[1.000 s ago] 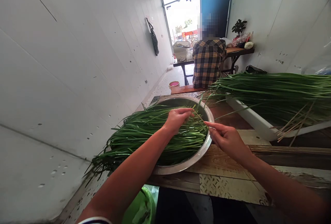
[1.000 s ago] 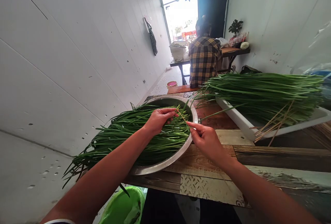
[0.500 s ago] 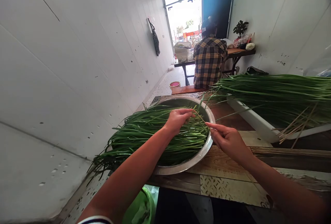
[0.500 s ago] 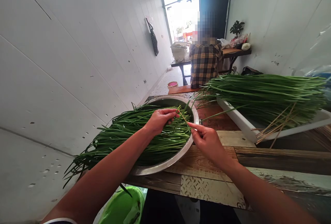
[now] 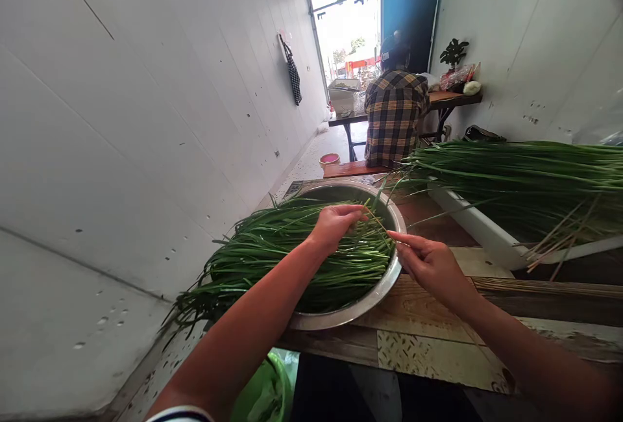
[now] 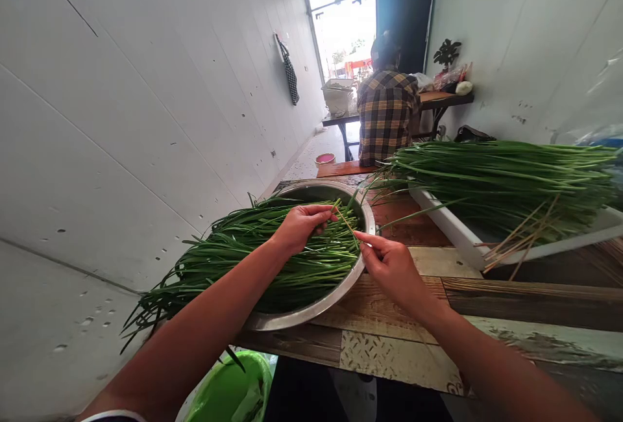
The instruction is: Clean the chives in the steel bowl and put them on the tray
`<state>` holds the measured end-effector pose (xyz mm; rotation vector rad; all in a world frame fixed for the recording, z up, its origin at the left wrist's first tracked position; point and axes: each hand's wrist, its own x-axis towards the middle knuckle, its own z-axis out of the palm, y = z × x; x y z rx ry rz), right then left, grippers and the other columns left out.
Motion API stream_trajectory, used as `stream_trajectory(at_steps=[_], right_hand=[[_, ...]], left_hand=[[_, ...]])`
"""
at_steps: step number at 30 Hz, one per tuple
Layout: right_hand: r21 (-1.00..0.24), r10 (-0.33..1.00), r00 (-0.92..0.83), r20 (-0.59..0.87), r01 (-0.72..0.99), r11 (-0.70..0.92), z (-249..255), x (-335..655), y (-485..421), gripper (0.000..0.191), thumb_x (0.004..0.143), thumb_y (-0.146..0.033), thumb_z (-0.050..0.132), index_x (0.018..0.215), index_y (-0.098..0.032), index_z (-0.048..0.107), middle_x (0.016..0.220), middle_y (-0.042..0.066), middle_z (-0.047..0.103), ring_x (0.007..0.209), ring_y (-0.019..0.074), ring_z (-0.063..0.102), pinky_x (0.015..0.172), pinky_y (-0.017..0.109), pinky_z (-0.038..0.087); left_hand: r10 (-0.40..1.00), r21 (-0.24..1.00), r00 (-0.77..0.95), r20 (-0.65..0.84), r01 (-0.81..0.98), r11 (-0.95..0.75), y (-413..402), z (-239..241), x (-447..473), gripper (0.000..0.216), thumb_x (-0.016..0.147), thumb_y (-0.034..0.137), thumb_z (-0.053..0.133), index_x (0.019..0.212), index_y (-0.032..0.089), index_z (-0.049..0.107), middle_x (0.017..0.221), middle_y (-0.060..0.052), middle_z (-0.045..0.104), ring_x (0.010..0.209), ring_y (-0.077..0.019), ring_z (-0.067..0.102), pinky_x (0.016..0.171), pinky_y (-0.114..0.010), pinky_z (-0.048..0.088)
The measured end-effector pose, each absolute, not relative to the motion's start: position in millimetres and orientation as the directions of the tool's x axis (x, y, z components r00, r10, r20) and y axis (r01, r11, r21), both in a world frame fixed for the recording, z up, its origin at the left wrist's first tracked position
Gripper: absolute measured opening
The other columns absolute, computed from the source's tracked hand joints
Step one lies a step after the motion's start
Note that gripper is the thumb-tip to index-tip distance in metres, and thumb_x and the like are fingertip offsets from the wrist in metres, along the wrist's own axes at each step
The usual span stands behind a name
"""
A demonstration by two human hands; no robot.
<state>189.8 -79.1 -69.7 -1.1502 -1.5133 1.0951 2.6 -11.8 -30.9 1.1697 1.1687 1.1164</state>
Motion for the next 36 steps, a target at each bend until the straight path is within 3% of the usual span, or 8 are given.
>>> stream_trajectory(at_steps=[14,18,23,27,31,36], right_hand=[[-0.968,0.976,-0.158,0.149,0.180,0.177,-71.2,189.6,-77.2,0.047,0.085,-0.041,0.052,0.115,-0.007,0.065,0.053,-0.004,0.040,0.047,0.0086,0.030,0.043,0.023,0.023],[-0.973,0.978,-0.159,0.133,0.165,0.159,-72.0,189.4,-76.9,0.046,0.085,-0.042,0.052,0.113,-0.007,0.064,0.057,-0.001,0.047,0.049,0.0094,0.035,0.043,0.023,0.027],[-0.979,0.977,-0.169,0.127,0.135,0.151,-73.4,189.8,-75.5,0.042,0.086,-0.043,0.052,0.107,-0.009,0.065,0.060,0.000,0.051,0.051,0.0101,0.039,0.045,0.023,0.031],[-0.978,0.976,-0.168,0.139,0.135,0.162,-68.5,188.7,-77.4,0.038,0.087,-0.043,0.051,0.100,-0.011,0.066,0.054,-0.003,0.046,0.047,0.0089,0.037,0.043,0.022,0.029],[-0.975,0.973,-0.169,0.155,0.131,0.178,-60.6,187.8,-78.6,0.033,0.089,-0.042,0.049,0.093,-0.013,0.064,0.047,-0.006,0.042,0.042,0.0078,0.035,0.041,0.021,0.028],[-0.975,0.973,-0.170,0.156,0.131,0.180,-59.1,190.0,-75.7,0.036,0.089,-0.045,0.049,0.070,-0.016,0.057,0.045,-0.005,0.044,0.040,0.0066,0.034,0.039,0.020,0.026]], left_hand=[[0.996,0.999,0.074,-0.051,0.019,0.050,-13.7,-30.5,3.2,0.027,0.065,0.022,0.070,0.089,0.010,0.074,0.073,-0.006,0.070,0.049,-0.0039,0.042,0.047,-0.019,0.031],[0.996,0.995,0.090,0.016,0.099,-0.025,-13.0,-34.2,2.8,0.028,0.068,0.025,0.068,0.091,0.012,0.075,0.075,-0.006,0.072,0.050,-0.0049,0.044,0.048,-0.020,0.035],[0.970,0.932,0.052,0.236,0.270,-0.242,-12.4,-39.1,4.7,0.023,0.073,0.025,0.064,0.091,0.015,0.075,0.082,-0.006,0.074,0.068,-0.0131,0.062,0.066,-0.024,0.048],[0.947,0.887,0.072,0.312,0.336,-0.317,-14.4,-37.3,6.7,0.021,0.075,0.024,0.063,0.091,0.017,0.076,0.087,-0.006,0.075,0.082,-0.0176,0.067,0.078,-0.027,0.051],[0.916,0.836,0.206,0.345,0.376,-0.399,-18.9,-38.2,10.4,0.021,0.078,0.026,0.063,0.093,0.018,0.075,0.089,-0.006,0.075,0.084,-0.0180,0.068,0.079,-0.028,0.051],[0.735,0.723,0.613,0.290,0.364,-0.588,-30.8,-25.3,13.1,0.020,0.079,0.025,0.062,0.091,0.018,0.076,0.093,-0.007,0.074,0.086,-0.0168,0.067,0.078,-0.024,0.050]])
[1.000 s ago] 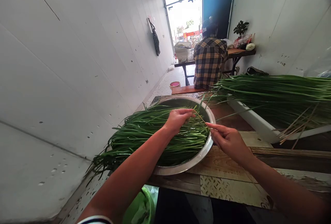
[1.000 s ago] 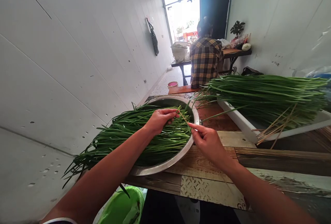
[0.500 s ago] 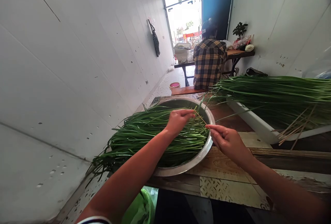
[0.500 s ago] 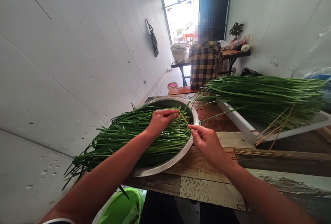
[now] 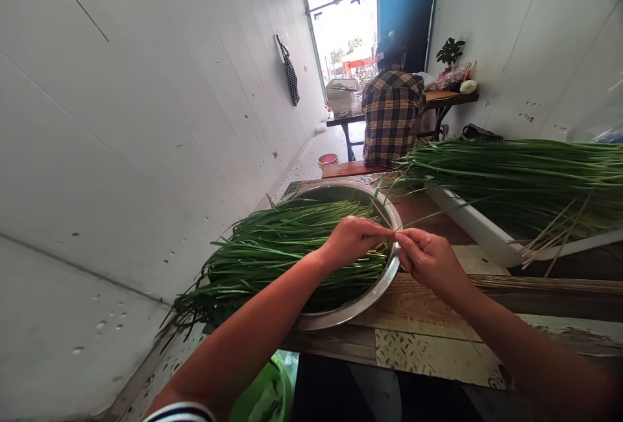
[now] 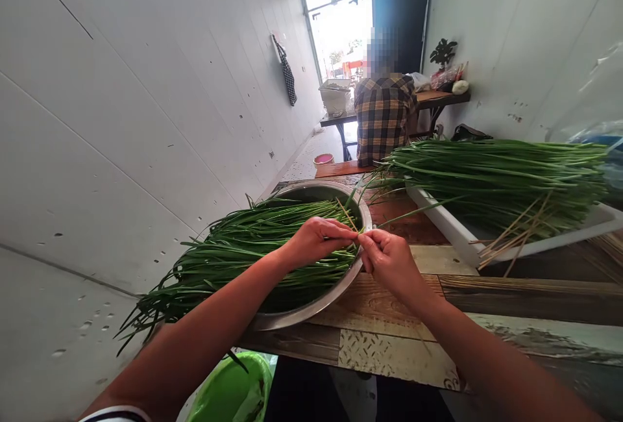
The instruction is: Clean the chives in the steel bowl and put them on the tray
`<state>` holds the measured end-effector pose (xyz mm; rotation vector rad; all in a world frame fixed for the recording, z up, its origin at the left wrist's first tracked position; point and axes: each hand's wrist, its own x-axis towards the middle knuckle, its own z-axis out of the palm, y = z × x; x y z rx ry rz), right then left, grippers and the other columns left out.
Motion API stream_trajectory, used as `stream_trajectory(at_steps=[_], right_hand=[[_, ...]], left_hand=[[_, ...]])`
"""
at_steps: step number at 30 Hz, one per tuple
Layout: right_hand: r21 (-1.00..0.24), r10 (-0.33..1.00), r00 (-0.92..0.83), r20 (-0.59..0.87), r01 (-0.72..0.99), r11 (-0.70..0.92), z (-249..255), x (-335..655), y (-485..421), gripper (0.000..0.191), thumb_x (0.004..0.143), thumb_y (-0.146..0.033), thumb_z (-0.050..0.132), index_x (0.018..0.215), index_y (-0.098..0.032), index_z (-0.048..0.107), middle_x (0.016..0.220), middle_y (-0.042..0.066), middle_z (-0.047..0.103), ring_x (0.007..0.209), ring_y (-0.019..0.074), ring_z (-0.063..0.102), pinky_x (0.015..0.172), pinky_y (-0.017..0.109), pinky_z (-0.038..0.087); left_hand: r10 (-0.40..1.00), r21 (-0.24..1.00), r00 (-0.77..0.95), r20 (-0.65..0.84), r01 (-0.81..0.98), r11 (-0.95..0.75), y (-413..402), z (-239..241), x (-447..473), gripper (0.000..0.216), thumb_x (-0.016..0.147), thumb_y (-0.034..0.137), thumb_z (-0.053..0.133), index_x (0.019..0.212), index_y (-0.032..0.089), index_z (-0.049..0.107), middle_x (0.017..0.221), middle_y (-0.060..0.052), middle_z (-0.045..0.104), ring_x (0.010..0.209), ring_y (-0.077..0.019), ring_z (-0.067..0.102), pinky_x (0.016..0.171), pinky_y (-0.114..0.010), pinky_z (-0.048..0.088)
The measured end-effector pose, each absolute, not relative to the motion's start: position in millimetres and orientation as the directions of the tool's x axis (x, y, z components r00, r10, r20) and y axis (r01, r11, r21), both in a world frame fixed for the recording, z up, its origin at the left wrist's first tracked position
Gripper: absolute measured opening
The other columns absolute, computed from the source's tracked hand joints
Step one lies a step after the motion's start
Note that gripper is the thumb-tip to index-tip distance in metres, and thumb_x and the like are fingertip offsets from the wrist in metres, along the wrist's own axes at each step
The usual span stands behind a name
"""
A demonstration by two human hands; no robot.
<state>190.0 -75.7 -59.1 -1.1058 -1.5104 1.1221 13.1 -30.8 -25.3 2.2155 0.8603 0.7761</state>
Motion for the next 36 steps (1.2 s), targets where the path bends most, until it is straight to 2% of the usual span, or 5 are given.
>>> stream_trajectory(at_steps=[7,13,22,30,36], right_hand=[[-0.993,0.976,-0.208,0.069,0.076,0.087,-65.5,193.3,-71.9,0.035,0.086,-0.049,0.053,0.075,-0.016,0.059,0.043,-0.007,0.042,0.038,0.0060,0.030,0.037,0.020,0.022],[-0.992,0.953,-0.300,-0.034,0.129,0.006,-55.1,197.5,-72.9,0.037,0.083,-0.049,0.054,0.065,-0.017,0.057,0.041,-0.006,0.039,0.034,0.0053,0.028,0.034,0.021,0.018],[-0.988,0.961,-0.274,-0.028,0.153,0.015,-53.8,196.6,-73.3,0.039,0.080,-0.053,0.057,0.070,-0.015,0.062,0.040,-0.007,0.038,0.035,0.0050,0.028,0.034,0.021,0.018],[-0.991,0.960,-0.280,-0.016,0.129,0.021,-61.3,196.7,-70.1,0.041,0.080,-0.055,0.056,0.075,-0.015,0.063,0.041,-0.007,0.036,0.037,0.0065,0.028,0.037,0.022,0.018],[-0.984,0.954,-0.288,0.080,0.131,0.122,-68.8,196.9,-68.1,0.039,0.084,-0.052,0.053,0.073,-0.016,0.061,0.044,-0.006,0.037,0.041,0.0073,0.029,0.040,0.023,0.021]], left_hand=[[0.857,0.579,0.465,0.221,0.645,-0.499,-24.0,-8.8,-11.2,0.019,0.077,0.027,0.062,0.086,0.018,0.076,0.079,-0.003,0.073,0.067,-0.0131,0.061,0.066,-0.022,0.046],[0.776,0.468,0.629,0.055,0.670,-0.576,-18.8,-16.6,-19.9,0.013,0.070,0.021,0.065,0.074,0.023,0.077,0.073,-0.002,0.069,0.069,-0.0142,0.059,0.067,-0.021,0.042],[0.952,0.505,0.260,0.161,0.807,-0.306,-0.3,-45.5,-3.8,0.023,0.065,0.039,0.071,0.071,0.018,0.075,0.054,-0.002,0.060,0.054,-0.0138,0.050,0.057,-0.025,0.037],[0.997,0.921,-0.073,0.021,0.390,0.010,-16.7,-3.3,-30.6,0.019,0.072,0.029,0.063,0.069,0.011,0.068,0.058,-0.002,0.062,0.050,-0.0084,0.051,0.049,-0.020,0.038],[0.990,0.999,-0.137,0.026,-0.035,-0.031,-18.5,-12.6,-23.2,0.050,0.069,0.022,0.071,0.115,0.012,0.054,0.067,-0.002,0.065,0.056,-0.0098,0.060,0.059,-0.024,0.051]])
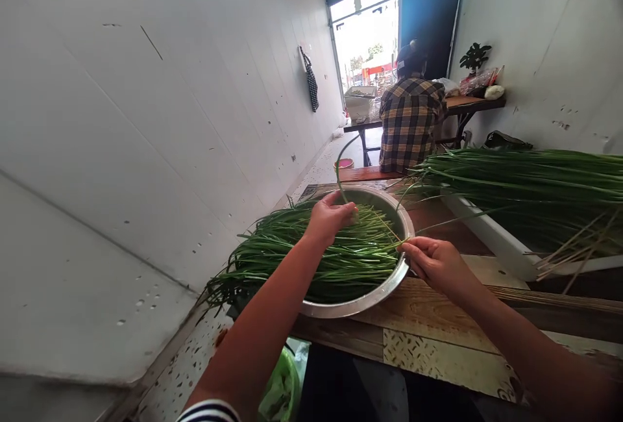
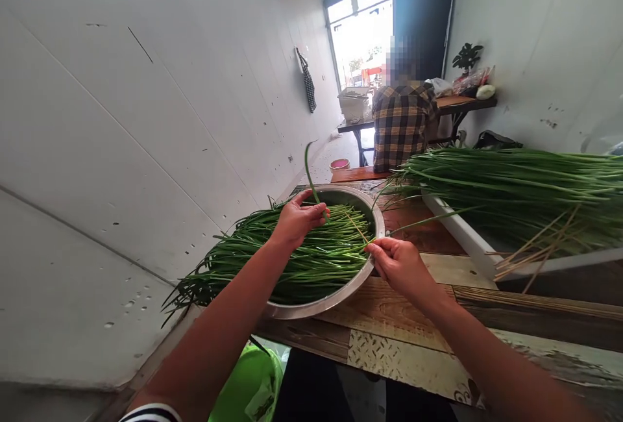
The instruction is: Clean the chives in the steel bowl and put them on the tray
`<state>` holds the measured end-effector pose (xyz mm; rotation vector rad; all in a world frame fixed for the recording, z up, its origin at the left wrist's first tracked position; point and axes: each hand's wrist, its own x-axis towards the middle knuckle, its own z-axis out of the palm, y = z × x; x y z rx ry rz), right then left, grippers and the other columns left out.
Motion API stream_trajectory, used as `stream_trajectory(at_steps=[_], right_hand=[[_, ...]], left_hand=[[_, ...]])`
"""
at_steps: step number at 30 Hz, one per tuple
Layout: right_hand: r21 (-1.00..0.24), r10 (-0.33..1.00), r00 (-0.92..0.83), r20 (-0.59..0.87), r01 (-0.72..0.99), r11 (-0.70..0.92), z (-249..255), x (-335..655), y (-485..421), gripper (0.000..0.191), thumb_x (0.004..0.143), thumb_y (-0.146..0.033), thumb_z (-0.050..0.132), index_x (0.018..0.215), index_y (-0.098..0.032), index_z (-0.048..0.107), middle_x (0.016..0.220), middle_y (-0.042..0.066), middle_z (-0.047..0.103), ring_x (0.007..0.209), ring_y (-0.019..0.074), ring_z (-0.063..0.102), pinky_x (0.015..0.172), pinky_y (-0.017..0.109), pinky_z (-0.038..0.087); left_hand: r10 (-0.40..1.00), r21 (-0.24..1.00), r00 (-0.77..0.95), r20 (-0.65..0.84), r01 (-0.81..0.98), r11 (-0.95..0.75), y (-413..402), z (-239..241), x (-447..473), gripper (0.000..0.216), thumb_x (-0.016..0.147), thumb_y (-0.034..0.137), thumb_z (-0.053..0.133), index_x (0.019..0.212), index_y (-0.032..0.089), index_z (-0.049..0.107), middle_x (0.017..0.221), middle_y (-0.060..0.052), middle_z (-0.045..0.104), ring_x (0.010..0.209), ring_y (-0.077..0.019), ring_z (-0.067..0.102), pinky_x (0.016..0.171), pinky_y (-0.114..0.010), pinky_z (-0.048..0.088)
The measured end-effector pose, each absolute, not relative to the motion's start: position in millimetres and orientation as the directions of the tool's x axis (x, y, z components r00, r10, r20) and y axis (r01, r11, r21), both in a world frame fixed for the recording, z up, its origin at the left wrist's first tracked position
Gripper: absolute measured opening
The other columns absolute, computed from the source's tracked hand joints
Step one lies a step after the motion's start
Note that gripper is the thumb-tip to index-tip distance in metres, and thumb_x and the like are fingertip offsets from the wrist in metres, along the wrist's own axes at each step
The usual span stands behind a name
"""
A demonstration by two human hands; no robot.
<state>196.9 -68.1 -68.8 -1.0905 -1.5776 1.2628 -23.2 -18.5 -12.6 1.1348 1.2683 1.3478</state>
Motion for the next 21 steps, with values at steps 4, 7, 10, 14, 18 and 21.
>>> stream_trajectory(at_steps=[4,7,10,14,18,21], right_hand=[[-0.983,0.954,-0.286,0.093,0.127,0.133,-74.8,196.9,-64.8,0.039,0.083,-0.052,0.053,0.070,-0.017,0.059,0.045,-0.006,0.038,0.042,0.0077,0.030,0.040,0.022,0.021],[-0.983,0.956,-0.280,0.090,0.128,0.130,-72.3,195.2,-65.1,0.039,0.080,-0.053,0.054,0.065,-0.017,0.057,0.045,-0.005,0.037,0.041,0.0079,0.031,0.039,0.022,0.021],[-0.981,0.957,-0.268,0.109,0.129,0.148,-69.4,194.5,-66.7,0.039,0.081,-0.052,0.054,0.066,-0.017,0.058,0.044,-0.005,0.037,0.041,0.0081,0.031,0.039,0.022,0.022],[-0.978,0.962,-0.232,0.140,0.118,0.171,-70.8,195.3,-67.4,0.038,0.084,-0.051,0.052,0.069,-0.016,0.058,0.045,-0.005,0.039,0.043,0.0089,0.033,0.042,0.023,0.027],[-0.974,0.966,-0.179,0.185,0.097,0.205,-72.1,194.4,-68.4,0.040,0.085,-0.054,0.050,0.072,-0.017,0.058,0.046,-0.005,0.038,0.044,0.0100,0.036,0.043,0.023,0.030],[-0.960,0.965,-0.136,0.224,0.137,0.242,-71.3,191.6,-71.6,0.040,0.084,-0.054,0.051,0.076,-0.016,0.062,0.047,-0.004,0.040,0.044,0.0104,0.037,0.043,0.023,0.031]], left_hand=[[0.952,0.975,-0.249,0.175,0.178,-0.133,-20.8,-15.1,-18.6,0.054,0.070,0.025,0.071,0.118,0.016,0.050,0.059,0.003,0.063,0.050,-0.0096,0.060,0.055,-0.022,0.051],[0.985,0.977,-0.107,0.133,0.184,-0.112,-20.8,-15.1,-19.0,0.034,0.072,0.028,0.069,0.102,0.014,0.061,0.060,0.001,0.064,0.052,-0.0111,0.063,0.057,-0.024,0.053],[0.992,0.987,-0.010,0.125,0.102,-0.123,-20.2,-16.9,-16.3,0.024,0.074,0.027,0.066,0.090,0.010,0.066,0.072,-0.006,0.070,0.065,-0.0152,0.067,0.068,-0.030,0.056],[0.955,0.910,0.067,0.288,0.291,-0.295,-22.8,-17.9,-12.3,0.027,0.074,0.024,0.066,0.099,0.014,0.070,0.091,-0.007,0.073,0.085,-0.0182,0.068,0.082,-0.032,0.053],[0.829,0.587,0.112,0.548,0.655,-0.476,-30.8,-11.7,-11.6,0.018,0.081,0.030,0.060,0.088,0.021,0.073,0.087,-0.005,0.071,0.084,-0.0172,0.065,0.082,-0.029,0.049],[0.710,0.308,0.154,0.688,0.823,-0.477,-35.5,-9.6,-10.6,0.022,0.087,0.031,0.052,0.088,0.021,0.071,0.095,-0.008,0.068,0.092,-0.0185,0.060,0.085,-0.029,0.044]])
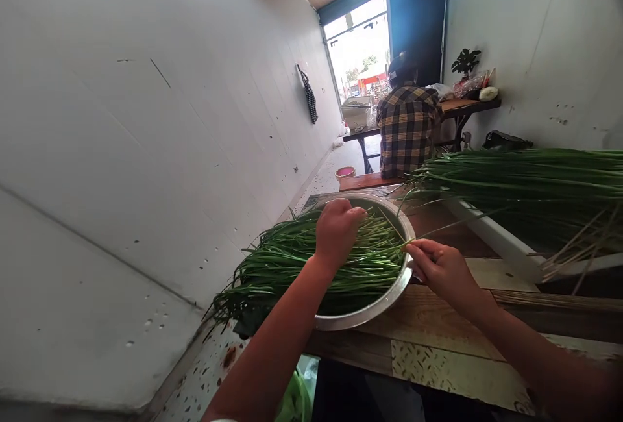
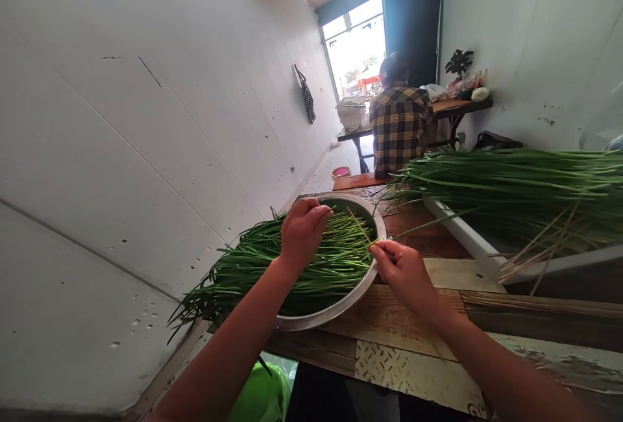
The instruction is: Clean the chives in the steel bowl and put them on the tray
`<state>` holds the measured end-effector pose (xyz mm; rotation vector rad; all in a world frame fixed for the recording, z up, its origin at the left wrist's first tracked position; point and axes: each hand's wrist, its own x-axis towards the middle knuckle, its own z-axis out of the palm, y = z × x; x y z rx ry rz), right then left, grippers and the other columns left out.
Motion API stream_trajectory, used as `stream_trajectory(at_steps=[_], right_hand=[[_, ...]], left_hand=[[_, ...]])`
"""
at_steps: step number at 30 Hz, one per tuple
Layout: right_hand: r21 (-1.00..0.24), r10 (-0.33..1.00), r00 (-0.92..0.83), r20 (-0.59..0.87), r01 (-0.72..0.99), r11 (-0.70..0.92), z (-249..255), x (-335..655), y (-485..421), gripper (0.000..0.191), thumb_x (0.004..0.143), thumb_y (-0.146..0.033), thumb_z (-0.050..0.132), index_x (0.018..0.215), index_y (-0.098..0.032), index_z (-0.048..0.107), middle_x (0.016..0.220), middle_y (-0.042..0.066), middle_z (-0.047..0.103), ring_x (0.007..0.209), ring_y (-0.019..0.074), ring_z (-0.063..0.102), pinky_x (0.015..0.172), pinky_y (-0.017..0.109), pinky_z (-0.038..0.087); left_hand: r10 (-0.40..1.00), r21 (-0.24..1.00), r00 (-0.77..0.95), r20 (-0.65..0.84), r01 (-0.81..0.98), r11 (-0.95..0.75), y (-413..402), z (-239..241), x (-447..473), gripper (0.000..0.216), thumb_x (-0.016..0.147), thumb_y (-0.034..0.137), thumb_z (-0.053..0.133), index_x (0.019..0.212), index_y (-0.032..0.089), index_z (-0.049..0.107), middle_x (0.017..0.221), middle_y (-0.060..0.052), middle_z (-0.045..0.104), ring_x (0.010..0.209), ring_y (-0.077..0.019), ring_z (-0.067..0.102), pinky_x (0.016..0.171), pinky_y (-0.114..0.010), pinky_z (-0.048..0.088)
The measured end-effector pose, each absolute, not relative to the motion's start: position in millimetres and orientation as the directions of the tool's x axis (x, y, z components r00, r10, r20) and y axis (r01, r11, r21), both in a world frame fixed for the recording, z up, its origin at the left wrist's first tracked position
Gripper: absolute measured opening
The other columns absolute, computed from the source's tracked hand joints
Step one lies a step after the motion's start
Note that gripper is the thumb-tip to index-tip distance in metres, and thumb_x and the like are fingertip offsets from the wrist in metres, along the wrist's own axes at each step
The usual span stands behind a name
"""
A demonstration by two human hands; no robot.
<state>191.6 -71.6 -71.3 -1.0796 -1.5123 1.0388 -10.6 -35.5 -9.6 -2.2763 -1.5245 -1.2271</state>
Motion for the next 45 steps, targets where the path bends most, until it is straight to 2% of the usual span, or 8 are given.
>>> stream_trajectory(at_steps=[2,4,6,11,13,15,23,45], right_hand=[[-0.952,0.961,-0.120,0.249,0.154,0.266,-70.0,189.2,-74.6,0.039,0.085,-0.053,0.051,0.078,-0.017,0.063,0.051,-0.003,0.045,0.045,0.0107,0.038,0.043,0.023,0.033],[-0.946,0.957,-0.117,0.267,0.158,0.283,-67.9,186.8,-77.6,0.037,0.085,-0.051,0.052,0.077,-0.017,0.063,0.054,-0.001,0.047,0.046,0.0108,0.039,0.045,0.024,0.037],[-0.944,0.955,-0.118,0.271,0.164,0.288,-65.6,185.0,-80.0,0.036,0.085,-0.049,0.053,0.073,-0.017,0.062,0.054,-0.001,0.047,0.046,0.0109,0.039,0.046,0.024,0.038],[-0.946,0.960,-0.108,0.260,0.172,0.276,-63.9,185.1,-81.0,0.035,0.085,-0.048,0.052,0.076,-0.016,0.064,0.053,-0.001,0.047,0.047,0.0115,0.039,0.045,0.024,0.035],[-0.947,0.958,-0.132,0.256,0.165,0.276,-65.1,186.6,-80.0,0.035,0.085,-0.048,0.052,0.077,-0.016,0.065,0.054,-0.001,0.048,0.047,0.0114,0.039,0.044,0.024,0.034],[-0.949,0.955,-0.173,0.241,0.162,0.269,-66.4,188.2,-79.0,0.035,0.086,-0.047,0.051,0.077,-0.016,0.065,0.055,-0.001,0.049,0.047,0.0112,0.039,0.045,0.024,0.034],[-0.958,0.952,-0.211,0.222,0.136,0.253,-68.1,190.1,-77.6,0.033,0.086,-0.045,0.053,0.074,-0.016,0.064,0.059,0.001,0.054,0.052,0.0120,0.044,0.047,0.023,0.034],[-0.974,0.957,-0.226,0.183,0.093,0.208,-76.7,189.5,-74.8,0.031,0.087,-0.044,0.052,0.075,-0.016,0.061,0.058,-0.002,0.045,0.052,0.0104,0.036,0.046,0.023,0.030]], left_hand=[[0.701,0.222,0.196,0.686,0.861,-0.458,-36.1,-12.4,-8.7,0.024,0.090,0.028,0.047,0.093,0.020,0.069,0.099,-0.009,0.066,0.093,-0.0188,0.059,0.085,-0.029,0.042],[0.744,0.228,0.219,0.631,0.865,-0.448,-34.6,-17.3,-5.9,0.024,0.090,0.025,0.045,0.095,0.020,0.068,0.094,-0.009,0.067,0.088,-0.0188,0.060,0.083,-0.029,0.041],[0.796,0.324,0.189,0.576,0.841,-0.434,-31.9,-21.9,-3.0,0.021,0.088,0.026,0.049,0.091,0.020,0.069,0.088,-0.008,0.069,0.084,-0.0186,0.061,0.081,-0.029,0.042],[0.920,0.727,0.004,0.391,0.612,-0.312,-24.1,-28.8,-0.5,0.019,0.081,0.028,0.057,0.087,0.017,0.072,0.071,-0.004,0.070,0.065,-0.0152,0.062,0.067,-0.026,0.046],[0.947,0.818,-0.033,0.320,0.514,-0.259,-22.1,-30.5,-0.7,0.021,0.078,0.029,0.060,0.088,0.015,0.072,0.067,-0.003,0.069,0.060,-0.0139,0.061,0.062,-0.025,0.046],[0.954,0.858,-0.050,0.294,0.455,-0.240,-21.4,-31.4,-0.1,0.022,0.076,0.030,0.062,0.086,0.014,0.073,0.068,-0.003,0.070,0.059,-0.0128,0.060,0.061,-0.024,0.046],[0.944,0.857,-0.062,0.324,0.442,-0.265,-22.0,-31.3,4.3,0.020,0.075,0.029,0.062,0.082,0.012,0.072,0.068,-0.004,0.070,0.060,-0.0121,0.060,0.059,-0.022,0.045],[0.927,0.834,-0.043,0.372,0.455,-0.314,-21.0,-35.7,6.2,0.017,0.076,0.025,0.060,0.080,0.013,0.072,0.074,-0.004,0.072,0.065,-0.0125,0.062,0.062,-0.022,0.047]])
